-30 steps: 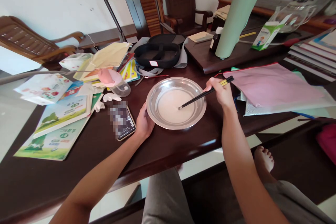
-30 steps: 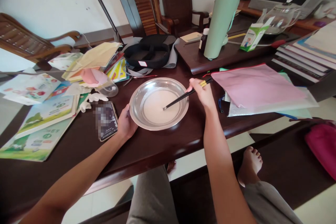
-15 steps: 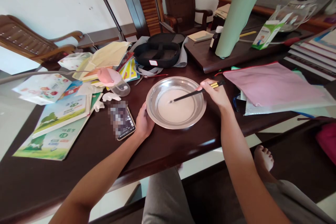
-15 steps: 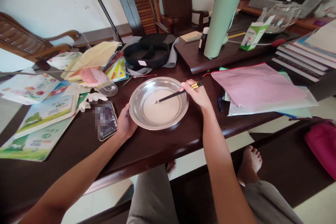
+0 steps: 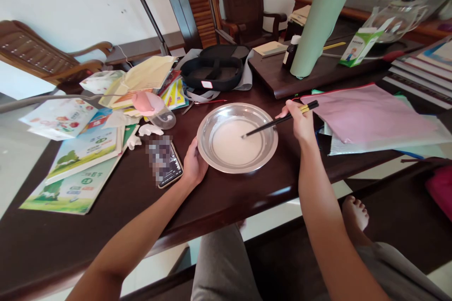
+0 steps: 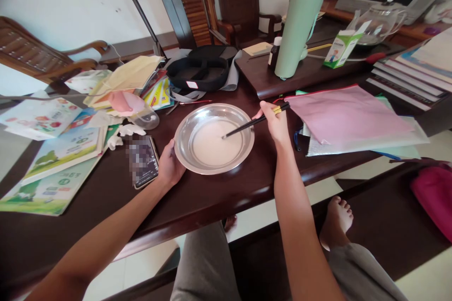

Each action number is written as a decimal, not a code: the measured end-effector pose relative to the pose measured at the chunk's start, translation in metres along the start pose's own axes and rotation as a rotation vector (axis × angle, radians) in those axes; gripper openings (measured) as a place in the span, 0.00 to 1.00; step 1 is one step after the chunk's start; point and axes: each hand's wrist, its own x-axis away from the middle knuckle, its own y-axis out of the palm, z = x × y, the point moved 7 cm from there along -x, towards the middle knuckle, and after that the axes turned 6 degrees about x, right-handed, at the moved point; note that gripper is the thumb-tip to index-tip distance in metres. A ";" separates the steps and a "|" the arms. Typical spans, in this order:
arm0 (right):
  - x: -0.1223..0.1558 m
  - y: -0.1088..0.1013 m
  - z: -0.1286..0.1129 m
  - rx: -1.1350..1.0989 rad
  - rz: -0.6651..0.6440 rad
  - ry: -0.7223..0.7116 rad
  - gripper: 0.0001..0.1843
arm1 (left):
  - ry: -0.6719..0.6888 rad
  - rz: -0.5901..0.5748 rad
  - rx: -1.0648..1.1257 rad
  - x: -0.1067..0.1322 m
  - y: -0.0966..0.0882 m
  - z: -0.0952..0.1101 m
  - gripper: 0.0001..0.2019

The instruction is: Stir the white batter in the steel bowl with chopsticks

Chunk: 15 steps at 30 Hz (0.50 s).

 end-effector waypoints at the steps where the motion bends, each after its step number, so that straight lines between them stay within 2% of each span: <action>1: 0.000 0.001 0.001 -0.019 -0.019 0.010 0.29 | 0.000 0.001 0.000 0.000 0.000 0.000 0.15; 5: 0.003 0.018 -0.003 0.024 -0.215 -0.022 0.27 | 0.007 -0.003 0.004 0.000 0.001 0.000 0.15; 7: 0.002 0.014 -0.003 0.052 -0.156 -0.038 0.26 | 0.008 -0.001 0.012 0.000 0.001 0.000 0.15; 10: -0.001 -0.002 0.001 0.021 0.029 -0.004 0.29 | 0.008 -0.001 0.009 0.000 0.000 0.001 0.14; 11: -0.001 -0.003 0.001 0.005 0.039 0.008 0.30 | 0.008 -0.003 0.005 0.000 0.000 0.001 0.14; 15: 0.003 0.014 -0.006 0.024 -0.166 -0.024 0.29 | 0.007 -0.007 0.007 0.000 0.001 0.001 0.14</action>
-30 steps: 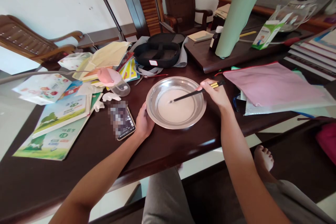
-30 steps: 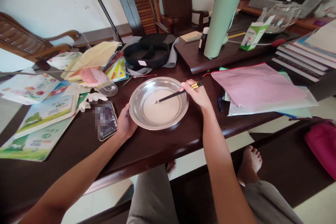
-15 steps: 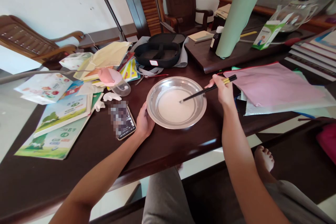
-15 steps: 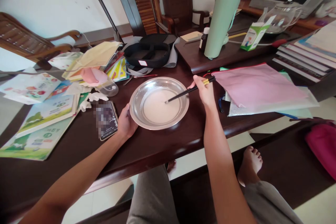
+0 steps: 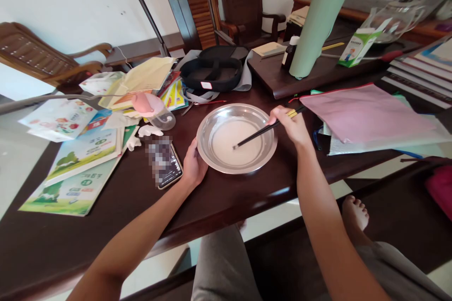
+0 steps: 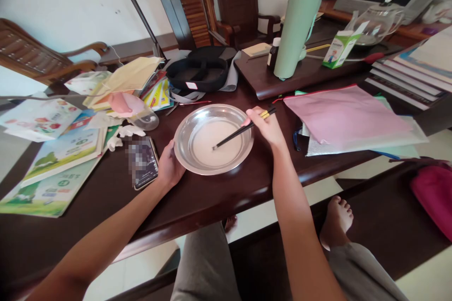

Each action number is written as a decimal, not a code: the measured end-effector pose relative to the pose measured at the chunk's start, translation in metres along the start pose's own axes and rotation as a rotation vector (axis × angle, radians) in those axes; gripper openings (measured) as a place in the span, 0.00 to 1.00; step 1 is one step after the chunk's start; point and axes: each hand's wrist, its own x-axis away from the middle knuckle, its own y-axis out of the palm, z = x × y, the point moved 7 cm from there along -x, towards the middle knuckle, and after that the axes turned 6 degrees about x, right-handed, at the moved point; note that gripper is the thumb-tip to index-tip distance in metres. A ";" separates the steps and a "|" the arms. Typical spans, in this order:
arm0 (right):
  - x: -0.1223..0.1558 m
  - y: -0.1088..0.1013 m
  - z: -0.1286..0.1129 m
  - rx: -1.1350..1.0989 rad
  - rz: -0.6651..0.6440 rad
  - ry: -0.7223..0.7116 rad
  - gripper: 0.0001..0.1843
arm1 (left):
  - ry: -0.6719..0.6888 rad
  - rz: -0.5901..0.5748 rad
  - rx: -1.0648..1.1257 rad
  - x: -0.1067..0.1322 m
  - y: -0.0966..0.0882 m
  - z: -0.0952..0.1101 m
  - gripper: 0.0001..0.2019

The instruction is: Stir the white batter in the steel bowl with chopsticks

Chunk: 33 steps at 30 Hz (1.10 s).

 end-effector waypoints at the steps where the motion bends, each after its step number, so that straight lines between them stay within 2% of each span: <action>1: 0.000 0.002 -0.002 0.024 -0.026 -0.017 0.28 | -0.001 0.000 0.002 0.000 0.000 0.000 0.14; 2: 0.000 0.002 -0.003 0.048 -0.018 -0.028 0.27 | -0.001 0.000 0.003 0.000 0.000 0.000 0.14; 6: 0.000 -0.015 0.002 0.033 0.169 -0.004 0.29 | -0.005 0.000 -0.001 -0.001 -0.002 -0.001 0.14; 7: 0.000 -0.015 0.004 0.010 0.170 0.010 0.30 | -0.005 0.001 0.001 -0.001 -0.002 -0.001 0.14; 11: 0.000 0.002 0.002 0.008 -0.028 0.016 0.29 | -0.005 -0.001 0.007 0.000 -0.001 -0.001 0.14; 12: 0.000 0.003 0.001 0.026 -0.044 0.006 0.28 | -0.004 -0.001 0.009 0.000 0.000 -0.001 0.14; 17: 0.000 -0.015 0.004 -0.004 0.170 0.022 0.30 | -0.006 0.002 -0.002 0.001 0.001 0.000 0.13; 19: 0.000 -0.011 0.004 -0.027 0.118 0.029 0.31 | -0.009 0.005 -0.009 0.001 0.000 0.000 0.13; 22: 0.000 0.002 -0.001 0.012 -0.038 0.004 0.28 | -0.007 0.006 -0.010 0.001 0.000 -0.001 0.14; 23: -0.001 0.003 -0.001 0.031 -0.043 -0.005 0.27 | -0.006 0.005 -0.010 0.000 0.000 -0.001 0.14; 28: -0.001 -0.016 0.004 -0.007 0.177 0.011 0.29 | 0.004 0.011 0.007 0.000 -0.001 -0.002 0.14; 29: 0.000 -0.015 0.005 -0.024 0.163 0.016 0.30 | 0.001 0.013 0.010 0.000 -0.001 -0.002 0.14; 33: 0.000 0.001 0.000 0.021 -0.024 -0.008 0.27 | -0.010 0.014 0.008 0.000 -0.002 -0.003 0.14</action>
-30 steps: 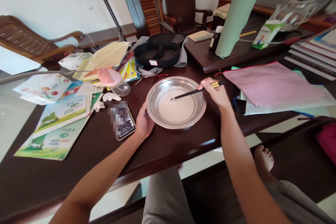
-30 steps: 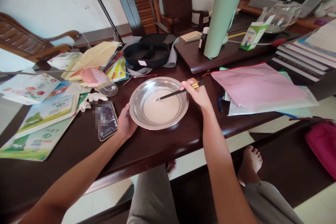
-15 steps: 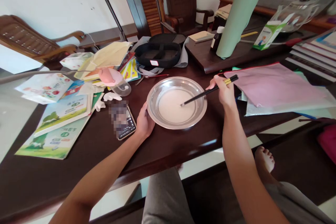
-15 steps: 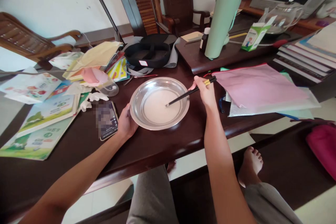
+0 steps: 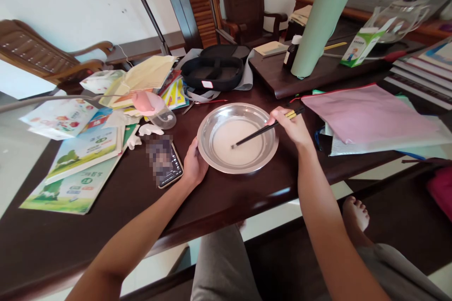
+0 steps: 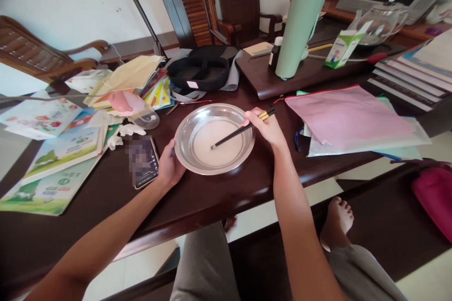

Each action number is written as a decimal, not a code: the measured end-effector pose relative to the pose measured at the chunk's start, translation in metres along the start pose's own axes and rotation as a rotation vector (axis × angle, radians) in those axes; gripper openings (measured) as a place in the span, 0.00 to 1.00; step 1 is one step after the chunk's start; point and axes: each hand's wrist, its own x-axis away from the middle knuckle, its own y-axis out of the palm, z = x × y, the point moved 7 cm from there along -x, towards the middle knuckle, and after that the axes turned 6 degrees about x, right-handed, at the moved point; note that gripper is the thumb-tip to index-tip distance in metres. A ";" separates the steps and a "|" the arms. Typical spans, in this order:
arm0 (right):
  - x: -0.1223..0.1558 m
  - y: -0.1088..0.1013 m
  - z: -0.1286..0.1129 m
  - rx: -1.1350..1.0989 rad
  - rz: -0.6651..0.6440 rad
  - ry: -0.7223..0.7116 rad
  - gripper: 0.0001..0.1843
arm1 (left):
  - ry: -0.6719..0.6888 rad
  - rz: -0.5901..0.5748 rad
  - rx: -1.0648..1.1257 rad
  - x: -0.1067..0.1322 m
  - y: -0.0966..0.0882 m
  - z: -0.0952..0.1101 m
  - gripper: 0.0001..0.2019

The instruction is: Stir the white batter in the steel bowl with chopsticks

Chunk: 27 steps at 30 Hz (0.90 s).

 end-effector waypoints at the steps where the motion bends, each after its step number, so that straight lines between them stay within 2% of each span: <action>1: 0.000 0.000 0.000 0.021 -0.001 -0.006 0.26 | 0.001 -0.001 -0.002 0.000 0.000 0.000 0.14; 6: 0.000 -0.018 0.006 -0.017 0.194 0.019 0.28 | 0.006 -0.008 0.011 0.000 0.001 0.001 0.13; 11: 0.000 -0.001 0.000 -0.010 0.004 -0.015 0.27 | 0.000 -0.005 0.019 0.001 0.003 0.001 0.13; 12: 0.000 -0.001 0.000 0.002 0.007 -0.019 0.26 | 0.004 -0.005 0.021 0.001 0.004 0.001 0.13; 16: -0.001 -0.015 0.005 -0.041 0.173 0.001 0.27 | 0.015 -0.005 0.016 0.001 0.003 0.002 0.13; 17: 0.000 -0.016 0.006 -0.058 0.179 0.009 0.28 | 0.013 -0.005 0.014 0.000 0.002 0.001 0.13; 22: -0.001 0.001 0.002 -0.009 -0.020 -0.012 0.26 | 0.009 -0.009 0.014 -0.001 0.001 0.001 0.13; 27: 0.000 -0.017 0.006 -0.043 0.180 -0.005 0.26 | 0.013 -0.017 0.018 -0.001 0.000 0.000 0.13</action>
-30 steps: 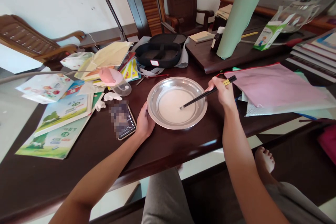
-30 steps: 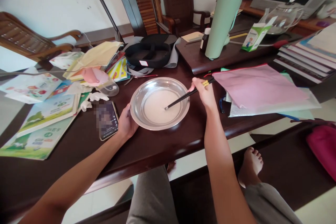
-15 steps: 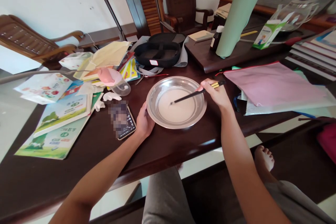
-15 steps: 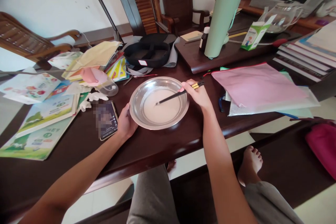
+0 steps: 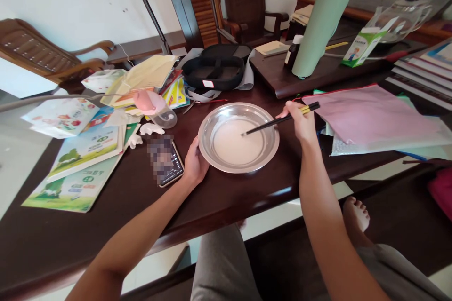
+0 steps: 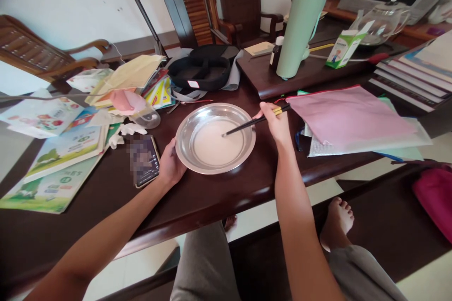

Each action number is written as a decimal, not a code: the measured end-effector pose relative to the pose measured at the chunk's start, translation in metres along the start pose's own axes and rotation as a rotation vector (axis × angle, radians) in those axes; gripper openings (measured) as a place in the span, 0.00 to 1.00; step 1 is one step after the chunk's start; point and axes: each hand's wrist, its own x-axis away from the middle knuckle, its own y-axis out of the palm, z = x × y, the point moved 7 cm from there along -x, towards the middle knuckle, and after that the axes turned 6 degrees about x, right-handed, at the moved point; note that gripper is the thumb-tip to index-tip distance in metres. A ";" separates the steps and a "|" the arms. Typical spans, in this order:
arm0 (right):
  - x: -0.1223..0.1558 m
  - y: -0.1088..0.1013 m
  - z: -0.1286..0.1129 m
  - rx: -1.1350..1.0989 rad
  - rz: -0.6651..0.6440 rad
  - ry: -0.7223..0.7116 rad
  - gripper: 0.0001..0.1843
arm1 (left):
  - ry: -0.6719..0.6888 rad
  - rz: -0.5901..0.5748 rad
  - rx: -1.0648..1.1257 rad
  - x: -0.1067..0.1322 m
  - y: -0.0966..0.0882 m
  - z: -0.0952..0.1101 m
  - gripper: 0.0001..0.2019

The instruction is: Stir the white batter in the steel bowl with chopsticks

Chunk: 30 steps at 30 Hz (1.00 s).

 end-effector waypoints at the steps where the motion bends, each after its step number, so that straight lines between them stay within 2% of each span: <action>1: 0.000 0.000 0.000 -0.016 -0.006 0.005 0.27 | -0.002 0.000 -0.004 0.000 -0.001 0.000 0.13; 4: 0.003 0.014 -0.004 -0.003 -0.164 -0.004 0.28 | -0.004 0.005 -0.009 -0.001 -0.002 -0.001 0.14; 6: 0.003 0.019 -0.006 0.039 -0.218 -0.017 0.26 | -0.001 0.007 -0.005 -0.001 -0.002 0.000 0.14; 11: 0.000 -0.001 -0.001 0.011 0.018 0.001 0.28 | -0.002 0.000 -0.010 0.001 0.001 0.000 0.13; 13: 0.000 0.003 -0.001 -0.017 -0.035 0.021 0.29 | -0.011 0.005 -0.008 0.001 0.001 0.000 0.13; 16: 0.003 0.018 -0.004 0.027 -0.203 0.018 0.27 | -0.006 0.010 0.001 0.001 0.001 0.001 0.12; 17: 0.003 0.019 -0.004 0.050 -0.212 0.009 0.27 | -0.002 0.009 0.002 0.001 0.001 0.001 0.12; 22: 0.000 0.002 -0.001 0.024 -0.008 0.008 0.28 | -0.007 0.007 -0.010 0.000 0.000 0.000 0.13; 27: 0.003 0.019 -0.006 0.043 -0.216 -0.005 0.27 | -0.004 0.006 -0.023 0.000 0.000 0.000 0.14; 30: 0.001 0.011 -0.006 0.073 -0.116 -0.013 0.27 | -0.002 0.004 -0.015 0.001 0.001 0.001 0.13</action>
